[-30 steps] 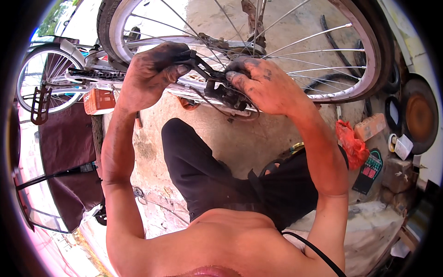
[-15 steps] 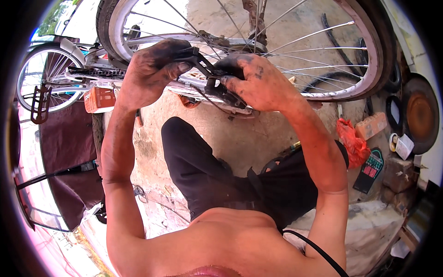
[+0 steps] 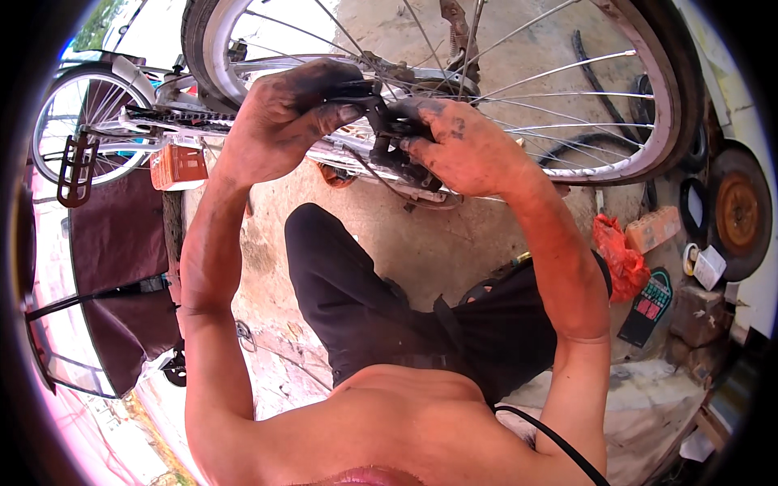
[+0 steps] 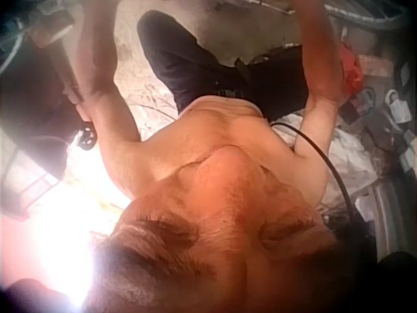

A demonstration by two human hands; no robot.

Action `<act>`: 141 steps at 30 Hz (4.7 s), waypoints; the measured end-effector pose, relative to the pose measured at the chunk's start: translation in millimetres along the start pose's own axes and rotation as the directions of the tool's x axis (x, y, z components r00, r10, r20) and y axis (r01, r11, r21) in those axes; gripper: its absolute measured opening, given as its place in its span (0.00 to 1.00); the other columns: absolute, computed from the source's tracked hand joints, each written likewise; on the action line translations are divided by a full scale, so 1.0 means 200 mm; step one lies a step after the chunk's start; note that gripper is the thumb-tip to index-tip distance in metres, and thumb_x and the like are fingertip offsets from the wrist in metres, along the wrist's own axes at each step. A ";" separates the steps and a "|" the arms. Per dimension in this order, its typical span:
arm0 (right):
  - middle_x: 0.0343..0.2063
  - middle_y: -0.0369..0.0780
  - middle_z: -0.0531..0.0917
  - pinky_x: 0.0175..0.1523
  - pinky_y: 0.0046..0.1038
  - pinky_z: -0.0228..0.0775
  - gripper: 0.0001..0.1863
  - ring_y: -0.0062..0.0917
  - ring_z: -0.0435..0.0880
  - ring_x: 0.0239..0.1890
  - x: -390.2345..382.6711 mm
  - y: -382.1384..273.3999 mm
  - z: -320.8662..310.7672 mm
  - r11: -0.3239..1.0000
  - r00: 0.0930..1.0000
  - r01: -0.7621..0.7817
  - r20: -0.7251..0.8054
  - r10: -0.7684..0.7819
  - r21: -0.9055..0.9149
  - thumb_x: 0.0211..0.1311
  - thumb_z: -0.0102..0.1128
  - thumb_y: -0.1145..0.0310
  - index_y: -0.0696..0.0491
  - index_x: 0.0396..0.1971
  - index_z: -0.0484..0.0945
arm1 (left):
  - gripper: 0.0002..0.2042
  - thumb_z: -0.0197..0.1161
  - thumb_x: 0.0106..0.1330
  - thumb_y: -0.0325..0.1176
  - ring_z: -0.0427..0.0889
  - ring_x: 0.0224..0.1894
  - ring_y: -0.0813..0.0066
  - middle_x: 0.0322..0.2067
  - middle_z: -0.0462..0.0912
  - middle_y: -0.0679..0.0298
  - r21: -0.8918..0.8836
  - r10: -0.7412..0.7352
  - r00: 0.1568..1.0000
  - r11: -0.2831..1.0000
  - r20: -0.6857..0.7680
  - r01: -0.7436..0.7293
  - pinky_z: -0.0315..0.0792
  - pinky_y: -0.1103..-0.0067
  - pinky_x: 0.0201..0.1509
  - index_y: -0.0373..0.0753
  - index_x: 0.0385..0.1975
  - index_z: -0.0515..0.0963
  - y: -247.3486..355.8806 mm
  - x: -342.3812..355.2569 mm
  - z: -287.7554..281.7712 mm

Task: The person repairs a bicycle chain by hand, using pliers to manipulate the links while the bike is upside down.

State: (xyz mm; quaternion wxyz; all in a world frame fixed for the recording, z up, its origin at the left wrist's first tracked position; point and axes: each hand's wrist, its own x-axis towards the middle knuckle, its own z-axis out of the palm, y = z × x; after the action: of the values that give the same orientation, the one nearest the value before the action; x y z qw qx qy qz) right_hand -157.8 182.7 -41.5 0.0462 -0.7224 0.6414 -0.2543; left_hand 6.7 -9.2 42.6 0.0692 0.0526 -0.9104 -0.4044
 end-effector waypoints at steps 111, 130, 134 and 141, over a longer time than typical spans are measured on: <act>0.42 0.36 0.84 0.52 0.24 0.77 0.16 0.19 0.82 0.45 -0.07 -0.03 0.12 0.198 0.911 -0.104 0.014 0.411 0.975 0.71 0.59 0.71 0.56 0.56 0.75 | 0.10 0.67 0.60 0.25 0.77 0.27 0.81 0.26 0.83 0.64 0.038 -0.137 0.988 0.990 0.071 0.134 0.73 0.78 0.33 0.33 0.40 0.78 -0.11 0.01 0.15; 0.45 0.36 0.83 0.53 0.24 0.76 0.16 0.19 0.82 0.46 -0.06 -0.04 0.12 0.140 0.922 -0.161 0.098 0.374 0.977 0.71 0.59 0.71 0.57 0.55 0.75 | 0.19 0.67 0.59 0.19 0.83 0.45 0.73 0.43 0.83 0.59 -0.537 -0.042 0.996 0.840 0.083 0.080 0.77 0.80 0.45 0.30 0.52 0.77 -0.08 -0.13 -0.16; 0.46 0.36 0.83 0.56 0.28 0.73 0.17 0.21 0.81 0.47 -0.08 -0.03 0.09 0.402 0.913 -0.152 -0.027 0.407 0.903 0.70 0.61 0.66 0.56 0.54 0.76 | 0.14 0.62 0.63 0.17 0.83 0.41 0.79 0.40 0.84 0.62 -0.217 -0.054 0.998 0.974 0.043 0.062 0.77 0.83 0.42 0.33 0.48 0.81 0.02 -0.08 -0.15; 0.46 0.38 0.83 0.57 0.25 0.72 0.16 0.20 0.81 0.47 -0.04 -0.08 0.14 0.227 0.907 -0.167 0.060 0.416 0.960 0.71 0.60 0.68 0.59 0.54 0.75 | 0.12 0.63 0.63 0.20 0.85 0.36 0.69 0.36 0.84 0.60 0.047 0.276 0.957 0.961 -0.094 -0.273 0.78 0.75 0.40 0.38 0.45 0.83 0.00 -0.15 -0.13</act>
State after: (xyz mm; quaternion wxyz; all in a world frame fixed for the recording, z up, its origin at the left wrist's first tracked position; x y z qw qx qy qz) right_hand -131.5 185.7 -62.0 0.4446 -0.3861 0.4876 -0.6446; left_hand 40.9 -23.4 57.1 0.1689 -0.0531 -0.9109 -0.3726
